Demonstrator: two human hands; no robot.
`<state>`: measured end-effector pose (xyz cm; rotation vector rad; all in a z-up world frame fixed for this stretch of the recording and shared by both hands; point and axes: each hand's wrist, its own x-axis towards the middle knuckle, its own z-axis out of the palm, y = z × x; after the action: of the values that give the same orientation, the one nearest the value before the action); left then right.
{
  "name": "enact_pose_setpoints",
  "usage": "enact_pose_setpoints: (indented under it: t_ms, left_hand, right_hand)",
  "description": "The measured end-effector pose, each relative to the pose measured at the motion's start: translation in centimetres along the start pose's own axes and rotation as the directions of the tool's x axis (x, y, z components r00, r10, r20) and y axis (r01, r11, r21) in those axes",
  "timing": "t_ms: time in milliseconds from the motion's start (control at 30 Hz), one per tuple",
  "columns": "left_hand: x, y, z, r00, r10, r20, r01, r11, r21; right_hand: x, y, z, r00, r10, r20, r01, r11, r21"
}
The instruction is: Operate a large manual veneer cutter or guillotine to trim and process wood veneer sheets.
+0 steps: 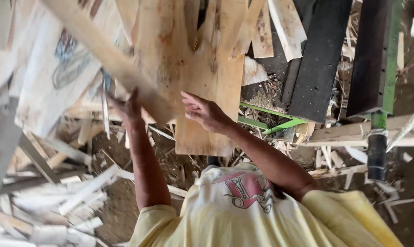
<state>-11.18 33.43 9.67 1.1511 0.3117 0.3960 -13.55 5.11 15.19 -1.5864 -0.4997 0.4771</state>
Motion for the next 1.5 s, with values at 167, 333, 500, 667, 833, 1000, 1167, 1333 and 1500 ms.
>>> enact_pose_setpoints:
  t_ms: [167, 333, 500, 667, 833, 1000, 1167, 1333, 1500]
  left_hand:
    - [2.9, -6.0, -1.0, 0.913, 0.333, 0.237, -0.366, 0.924, 0.113]
    - [2.0, -21.2, 5.4, 0.903, -0.138, 0.408, 0.181, 0.981, -0.07]
    - [-4.1, -21.6, 18.6, 0.84, -0.18, 0.511, -0.306, 0.62, 0.722]
    - [-4.0, -28.7, 27.7, 0.815, -0.325, 0.48, -0.344, 0.395, 0.852]
    - [-2.3, -34.4, 31.4, 0.913, -0.126, 0.389, -0.33, 0.335, 0.882]
    - [-1.0, -31.5, 35.4, 0.971, -0.139, 0.194, -0.176, 0.132, 0.975]
    - [3.3, -34.9, 37.5, 0.971, -0.218, 0.099, -0.116, -0.066, 0.991]
    - [8.2, -40.2, 38.1, 0.954, -0.277, 0.112, -0.158, -0.152, 0.976]
    - [11.8, -46.9, 37.9, 0.996, -0.059, 0.072, -0.088, -0.354, 0.931]
  right_hand:
    - [-2.2, 14.7, -1.5, 0.963, 0.155, -0.222, -0.183, 0.977, -0.111]
    - [-9.8, 21.0, -3.2, 0.855, 0.356, -0.377, -0.419, 0.903, -0.098]
    - [-16.4, 22.2, -5.8, 0.857, 0.336, -0.391, -0.289, 0.941, 0.175]
    - [-23.2, 19.8, -10.0, 0.797, 0.412, -0.441, -0.386, 0.91, 0.152]
    - [-31.9, 28.8, -13.6, 0.791, 0.447, -0.416, -0.441, 0.89, 0.118]
    - [-41.8, 44.3, -14.8, 0.751, 0.575, -0.325, -0.609, 0.793, -0.004]
    - [-43.7, 47.4, -17.3, 0.789, 0.518, -0.331, -0.47, 0.855, 0.218]
    - [-41.6, 39.7, -18.2, 0.737, 0.551, -0.392, -0.405, 0.824, 0.396]
    - [-38.9, 33.1, -19.0, 0.623, 0.636, -0.455, -0.542, 0.77, 0.336]
